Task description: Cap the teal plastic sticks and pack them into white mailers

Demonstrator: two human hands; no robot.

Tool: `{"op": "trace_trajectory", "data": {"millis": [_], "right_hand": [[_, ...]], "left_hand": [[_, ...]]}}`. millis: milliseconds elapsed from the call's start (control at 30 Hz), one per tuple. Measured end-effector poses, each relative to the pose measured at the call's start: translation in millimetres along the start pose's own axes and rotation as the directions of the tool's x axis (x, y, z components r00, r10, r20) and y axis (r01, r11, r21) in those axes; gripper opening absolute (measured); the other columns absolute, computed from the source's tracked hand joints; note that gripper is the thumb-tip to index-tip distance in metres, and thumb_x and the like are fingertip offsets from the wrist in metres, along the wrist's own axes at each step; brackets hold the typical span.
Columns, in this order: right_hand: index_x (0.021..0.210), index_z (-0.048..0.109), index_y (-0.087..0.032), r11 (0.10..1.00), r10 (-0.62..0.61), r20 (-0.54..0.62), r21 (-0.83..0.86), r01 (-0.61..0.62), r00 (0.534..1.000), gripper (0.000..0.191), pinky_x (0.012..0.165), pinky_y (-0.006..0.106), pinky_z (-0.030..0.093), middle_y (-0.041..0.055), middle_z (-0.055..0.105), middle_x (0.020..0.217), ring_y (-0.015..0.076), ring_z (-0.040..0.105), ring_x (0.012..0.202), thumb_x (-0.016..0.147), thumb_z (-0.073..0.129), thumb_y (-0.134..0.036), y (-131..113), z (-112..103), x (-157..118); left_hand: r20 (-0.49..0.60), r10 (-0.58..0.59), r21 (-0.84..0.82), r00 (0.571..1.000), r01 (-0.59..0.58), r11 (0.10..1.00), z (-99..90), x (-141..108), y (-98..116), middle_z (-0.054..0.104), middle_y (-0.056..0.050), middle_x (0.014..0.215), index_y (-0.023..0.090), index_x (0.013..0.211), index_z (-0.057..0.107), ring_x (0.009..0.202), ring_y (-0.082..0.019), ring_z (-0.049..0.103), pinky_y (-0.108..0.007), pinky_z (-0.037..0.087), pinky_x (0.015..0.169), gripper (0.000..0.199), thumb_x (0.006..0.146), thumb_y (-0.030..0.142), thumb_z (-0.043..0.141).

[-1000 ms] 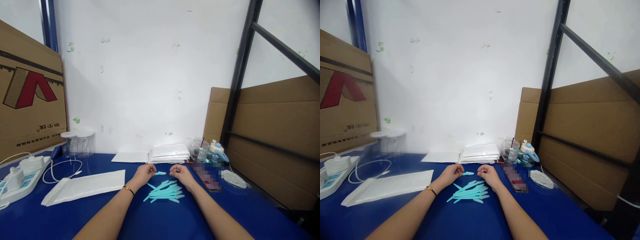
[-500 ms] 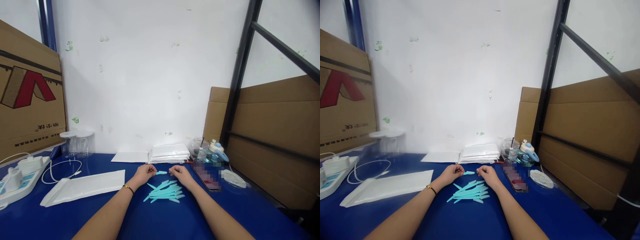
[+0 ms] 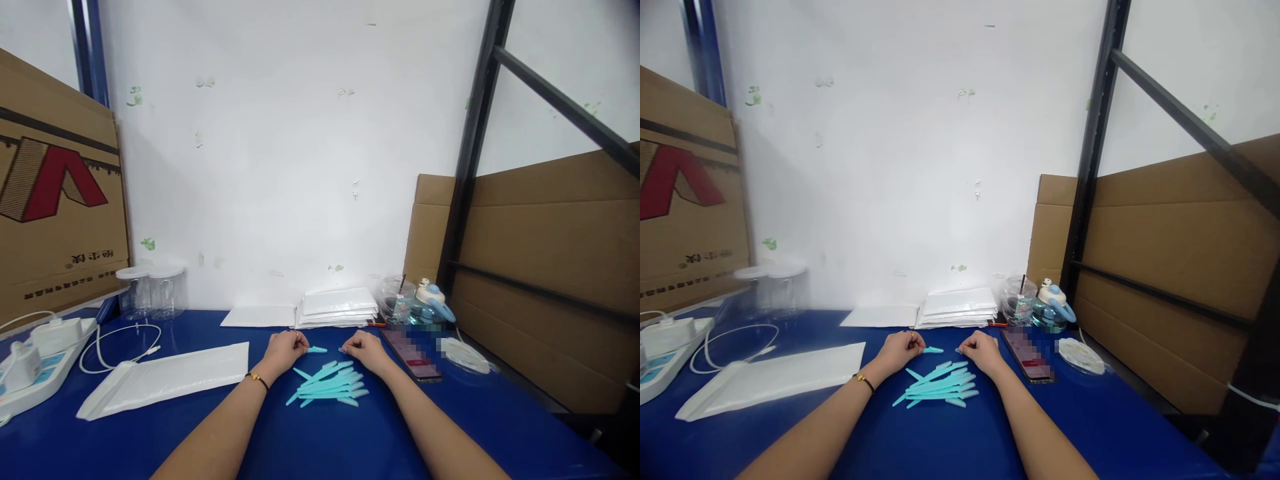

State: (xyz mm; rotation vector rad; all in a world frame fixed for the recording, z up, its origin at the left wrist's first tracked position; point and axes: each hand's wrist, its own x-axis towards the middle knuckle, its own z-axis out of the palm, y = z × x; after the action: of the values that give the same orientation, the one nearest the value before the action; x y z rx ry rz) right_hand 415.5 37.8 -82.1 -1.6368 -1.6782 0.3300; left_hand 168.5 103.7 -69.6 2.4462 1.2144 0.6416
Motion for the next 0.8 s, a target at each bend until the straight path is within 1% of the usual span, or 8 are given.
{"op": "trace_trajectory", "data": {"millis": [133,200,267,400,467,567,700,800], "right_hand": [[0.076,0.072,-0.027,0.986,-0.102,0.058,-0.127,0.109,0.993,0.015,0.081,0.034,0.030,0.0011,0.062,0.086,0.0204,0.053,0.088,0.073,0.062,-0.038,-22,3,-8],[0.077,0.071,-0.028,0.976,-0.158,0.147,-0.126,0.177,0.976,0.014,0.082,0.034,0.028,0.0003,0.061,0.089,0.0202,0.052,0.090,0.073,0.063,-0.040,-34,7,-12],[0.074,0.070,-0.027,0.971,-0.182,0.217,-0.115,0.210,0.959,0.014,0.082,0.034,0.027,-0.0002,0.060,0.090,0.0204,0.050,0.092,0.071,0.066,-0.039,-41,9,-16],[0.073,0.068,-0.023,0.974,-0.163,0.281,-0.109,0.200,0.946,0.011,0.083,0.033,0.027,0.0000,0.060,0.090,0.0209,0.049,0.095,0.072,0.065,-0.034,-46,9,-18],[0.074,0.068,-0.023,0.976,-0.150,0.293,-0.108,0.188,0.944,0.009,0.084,0.034,0.027,0.0005,0.060,0.091,0.0215,0.049,0.096,0.072,0.065,-0.031,-47,6,-19],[0.077,0.068,-0.024,0.978,-0.137,0.314,-0.107,0.179,0.939,0.009,0.085,0.034,0.027,0.0010,0.060,0.093,0.0220,0.049,0.097,0.071,0.065,-0.031,-49,3,-21],[0.074,0.068,-0.024,0.985,-0.097,0.324,-0.106,0.138,0.941,0.009,0.085,0.035,0.027,0.0011,0.060,0.092,0.0225,0.050,0.097,0.070,0.065,-0.032,-48,4,-21],[0.072,0.068,-0.023,0.986,-0.091,0.288,-0.111,0.128,0.953,0.008,0.084,0.035,0.028,0.0010,0.061,0.089,0.0215,0.052,0.095,0.072,0.061,-0.028,-44,7,-20]], "left_hand": [[-0.084,0.018,0.066,0.996,-0.012,0.998,-0.3,-3,5,0.066,0.000,0.096,0.028,0.091,0.066,0.095,-0.020,0.055,-0.029,0.034,0.081,0.019,0.073,0.028,0.060],[-0.100,0.017,0.046,0.995,-0.013,0.999,-3.6,-6,9,0.065,0.000,0.096,0.026,0.091,0.066,0.093,-0.019,0.056,-0.028,0.035,0.079,0.019,0.073,0.033,0.060],[-0.053,0.036,0.010,0.998,-0.036,0.999,-7.0,-10,15,0.066,0.000,0.088,0.025,0.085,0.066,0.084,-0.017,0.058,-0.025,0.036,0.072,0.020,0.075,0.040,0.058],[0.141,0.097,-0.052,0.985,-0.090,0.995,-8.0,-19,25,0.065,0.002,0.074,0.023,0.077,0.067,0.068,-0.014,0.057,-0.022,0.036,0.061,0.027,0.072,0.048,0.058],[0.190,0.110,-0.060,0.976,-0.101,0.993,-6.2,-22,28,0.066,0.002,0.073,0.022,0.076,0.067,0.068,-0.014,0.057,-0.021,0.036,0.059,0.025,0.068,0.046,0.062],[0.209,0.119,-0.072,0.971,-0.106,0.992,-3.3,-22,28,0.066,0.003,0.075,0.022,0.077,0.068,0.069,-0.013,0.057,-0.020,0.036,0.060,0.024,0.065,0.042,0.064],[0.188,0.107,-0.064,0.976,-0.097,0.993,-1.8,-21,28,0.066,0.003,0.071,0.022,0.074,0.067,0.066,-0.012,0.057,-0.020,0.036,0.061,0.014,0.070,0.032,0.058],[0.168,0.096,-0.057,0.981,-0.087,0.995,-3.0,-22,30,0.066,0.002,0.070,0.021,0.073,0.066,0.065,-0.013,0.056,-0.021,0.036,0.060,0.020,0.073,0.039,0.056]]}}
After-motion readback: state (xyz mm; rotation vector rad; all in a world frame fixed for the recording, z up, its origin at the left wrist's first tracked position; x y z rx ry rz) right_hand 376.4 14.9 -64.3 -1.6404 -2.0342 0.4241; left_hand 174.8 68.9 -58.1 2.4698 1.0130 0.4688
